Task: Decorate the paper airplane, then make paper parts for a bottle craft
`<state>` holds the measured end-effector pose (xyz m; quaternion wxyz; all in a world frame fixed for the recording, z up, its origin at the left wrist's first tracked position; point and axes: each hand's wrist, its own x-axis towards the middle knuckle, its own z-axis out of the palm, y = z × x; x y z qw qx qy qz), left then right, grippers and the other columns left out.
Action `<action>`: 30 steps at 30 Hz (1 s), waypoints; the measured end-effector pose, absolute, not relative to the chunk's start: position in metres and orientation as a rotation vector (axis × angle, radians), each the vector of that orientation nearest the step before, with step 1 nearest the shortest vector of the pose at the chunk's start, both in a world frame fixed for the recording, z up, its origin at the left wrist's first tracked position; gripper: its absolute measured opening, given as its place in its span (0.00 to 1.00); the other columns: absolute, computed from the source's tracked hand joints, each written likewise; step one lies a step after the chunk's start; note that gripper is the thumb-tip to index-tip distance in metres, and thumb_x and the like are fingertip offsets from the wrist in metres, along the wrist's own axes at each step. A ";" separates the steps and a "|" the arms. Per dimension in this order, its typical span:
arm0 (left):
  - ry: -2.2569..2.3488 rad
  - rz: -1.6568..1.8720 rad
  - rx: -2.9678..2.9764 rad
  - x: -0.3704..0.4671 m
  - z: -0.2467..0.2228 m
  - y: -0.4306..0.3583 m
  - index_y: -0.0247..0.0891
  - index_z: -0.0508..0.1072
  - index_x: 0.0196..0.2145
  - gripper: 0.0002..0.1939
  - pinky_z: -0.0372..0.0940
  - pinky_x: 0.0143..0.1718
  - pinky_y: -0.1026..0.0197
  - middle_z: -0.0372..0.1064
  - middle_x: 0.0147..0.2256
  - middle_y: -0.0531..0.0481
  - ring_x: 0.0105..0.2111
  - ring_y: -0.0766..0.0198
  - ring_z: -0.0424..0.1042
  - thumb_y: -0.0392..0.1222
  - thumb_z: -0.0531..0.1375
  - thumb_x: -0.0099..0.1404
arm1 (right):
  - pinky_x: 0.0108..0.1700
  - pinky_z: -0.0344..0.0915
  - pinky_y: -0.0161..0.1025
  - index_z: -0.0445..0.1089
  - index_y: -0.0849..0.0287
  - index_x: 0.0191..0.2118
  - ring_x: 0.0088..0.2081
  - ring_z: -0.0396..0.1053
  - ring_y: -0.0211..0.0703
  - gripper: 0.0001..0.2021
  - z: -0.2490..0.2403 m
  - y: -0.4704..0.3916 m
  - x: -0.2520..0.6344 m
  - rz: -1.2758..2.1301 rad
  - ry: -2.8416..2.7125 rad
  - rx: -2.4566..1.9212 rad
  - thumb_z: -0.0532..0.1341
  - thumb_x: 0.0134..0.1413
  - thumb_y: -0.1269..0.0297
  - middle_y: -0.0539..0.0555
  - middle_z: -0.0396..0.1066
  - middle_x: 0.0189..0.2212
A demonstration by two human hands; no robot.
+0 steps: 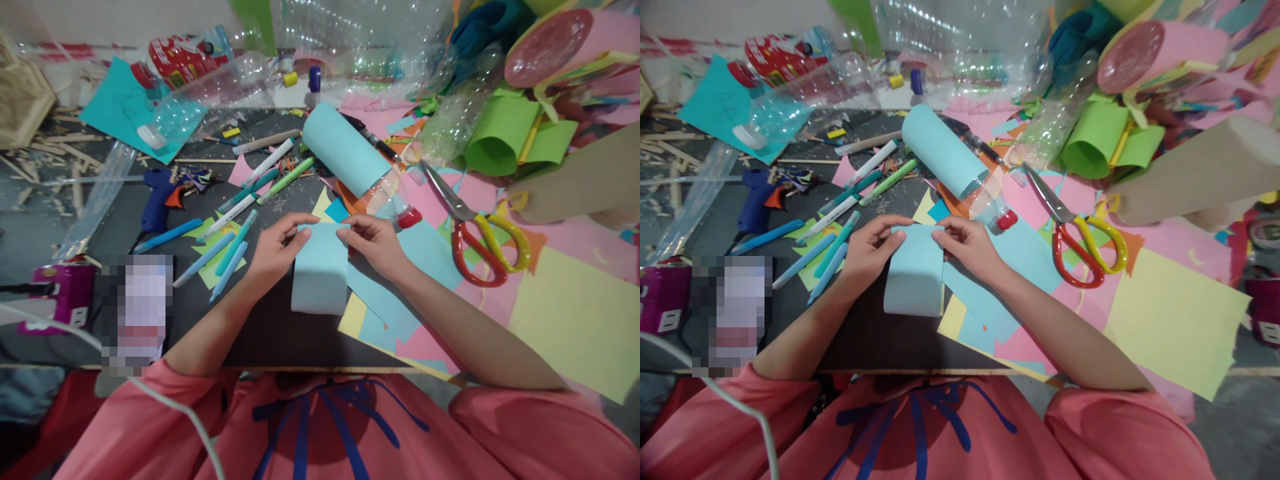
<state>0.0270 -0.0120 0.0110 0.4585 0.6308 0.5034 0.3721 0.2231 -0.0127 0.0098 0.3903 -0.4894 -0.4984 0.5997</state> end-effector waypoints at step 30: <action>1.127 0.766 1.345 0.018 0.027 -0.006 0.39 0.73 0.47 0.20 0.62 0.27 0.66 0.70 0.28 0.54 0.27 0.66 0.69 0.42 0.64 0.55 | 0.23 0.52 0.34 0.63 0.57 0.21 0.21 0.52 0.32 0.22 0.001 0.001 0.237 0.912 -1.219 -1.281 0.66 0.50 0.44 0.44 0.54 0.17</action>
